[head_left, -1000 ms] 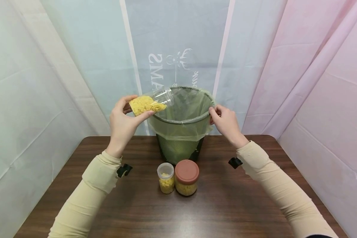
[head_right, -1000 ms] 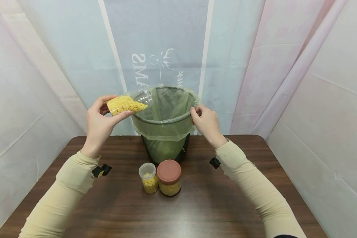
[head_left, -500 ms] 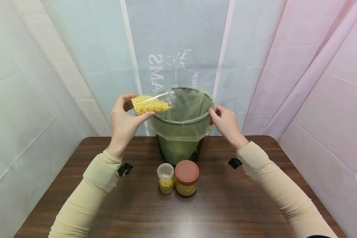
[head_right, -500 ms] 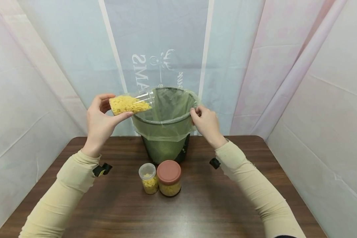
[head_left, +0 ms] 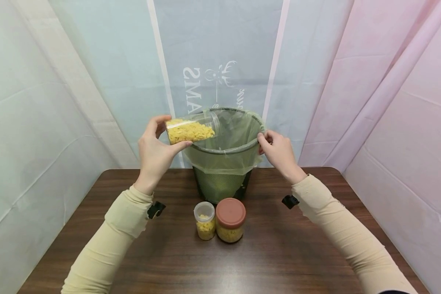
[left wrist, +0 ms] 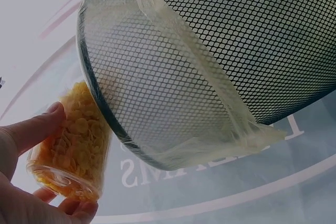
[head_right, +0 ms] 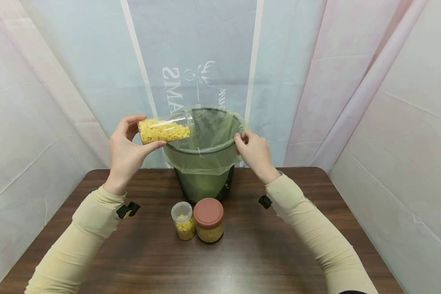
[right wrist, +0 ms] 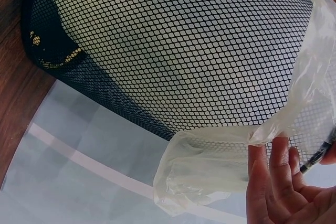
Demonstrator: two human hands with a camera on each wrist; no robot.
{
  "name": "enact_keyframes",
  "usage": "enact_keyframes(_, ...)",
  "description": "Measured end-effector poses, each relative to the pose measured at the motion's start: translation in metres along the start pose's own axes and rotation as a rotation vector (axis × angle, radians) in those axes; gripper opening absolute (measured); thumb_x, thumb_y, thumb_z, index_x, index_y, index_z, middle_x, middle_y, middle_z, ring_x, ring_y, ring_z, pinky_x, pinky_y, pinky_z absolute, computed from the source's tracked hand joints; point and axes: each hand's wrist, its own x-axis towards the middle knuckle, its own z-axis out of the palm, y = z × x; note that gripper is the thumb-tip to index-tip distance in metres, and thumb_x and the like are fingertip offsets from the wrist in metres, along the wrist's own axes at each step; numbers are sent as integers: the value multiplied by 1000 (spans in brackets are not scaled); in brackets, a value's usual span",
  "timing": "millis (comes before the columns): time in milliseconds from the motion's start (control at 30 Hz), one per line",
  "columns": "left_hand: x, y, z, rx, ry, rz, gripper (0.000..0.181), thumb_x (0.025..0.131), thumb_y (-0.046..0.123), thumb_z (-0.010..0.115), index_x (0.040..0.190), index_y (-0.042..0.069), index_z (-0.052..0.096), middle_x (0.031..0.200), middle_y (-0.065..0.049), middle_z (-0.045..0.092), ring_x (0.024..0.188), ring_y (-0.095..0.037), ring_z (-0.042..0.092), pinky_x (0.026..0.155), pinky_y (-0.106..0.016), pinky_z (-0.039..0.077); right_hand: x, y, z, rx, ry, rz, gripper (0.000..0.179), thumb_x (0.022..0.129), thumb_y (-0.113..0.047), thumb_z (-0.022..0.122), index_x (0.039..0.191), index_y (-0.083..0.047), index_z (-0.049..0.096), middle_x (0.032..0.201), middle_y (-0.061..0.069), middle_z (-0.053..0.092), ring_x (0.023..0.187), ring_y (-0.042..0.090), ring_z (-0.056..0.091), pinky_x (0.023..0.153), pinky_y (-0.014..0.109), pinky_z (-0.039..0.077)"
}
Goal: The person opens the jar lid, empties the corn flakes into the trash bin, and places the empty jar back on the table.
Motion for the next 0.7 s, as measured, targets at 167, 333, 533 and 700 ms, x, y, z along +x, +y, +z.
enact_keyframes(167, 0, 1, 2, -15, -4, 14, 70, 59, 10, 90, 120, 4, 57, 122, -9, 61, 119, -16, 56, 102, -23, 41, 0, 0, 0, -3, -2, 2, 35, 97, -41, 44, 78, -15, 59, 67, -1, 68, 62, 14, 64, 53, 34, 43)
enact_keyframes(333, 1, 1, 4, -36, -8, 33, 71, 59, 5, 89, 122, 2, 57, 122, -10, 60, 123, -13, 53, 103, -18, 39, 0, 1, 0, -2, -3, -1, 36, 97, -42, 44, 78, -15, 58, 67, -1, 67, 61, 15, 63, 51, 34, 41)
enact_keyframes(533, 1, 1, 5, -32, -17, 53, 70, 60, 4, 88, 123, 2, 56, 125, -11, 58, 124, -12, 51, 104, -18, 38, -1, 0, -1, 9, -9, 2, 38, 97, -43, 43, 77, -15, 58, 70, 5, 69, 61, 15, 62, 51, 35, 40)
enact_keyframes(700, 2, 1, 5, -25, -26, 71, 70, 61, 1, 86, 124, 1, 55, 128, -10, 57, 126, -13, 50, 105, -19, 38, 0, -1, -1, 6, -9, -9, 36, 97, -41, 43, 77, -15, 58, 72, 10, 70, 59, 18, 61, 51, 34, 40)
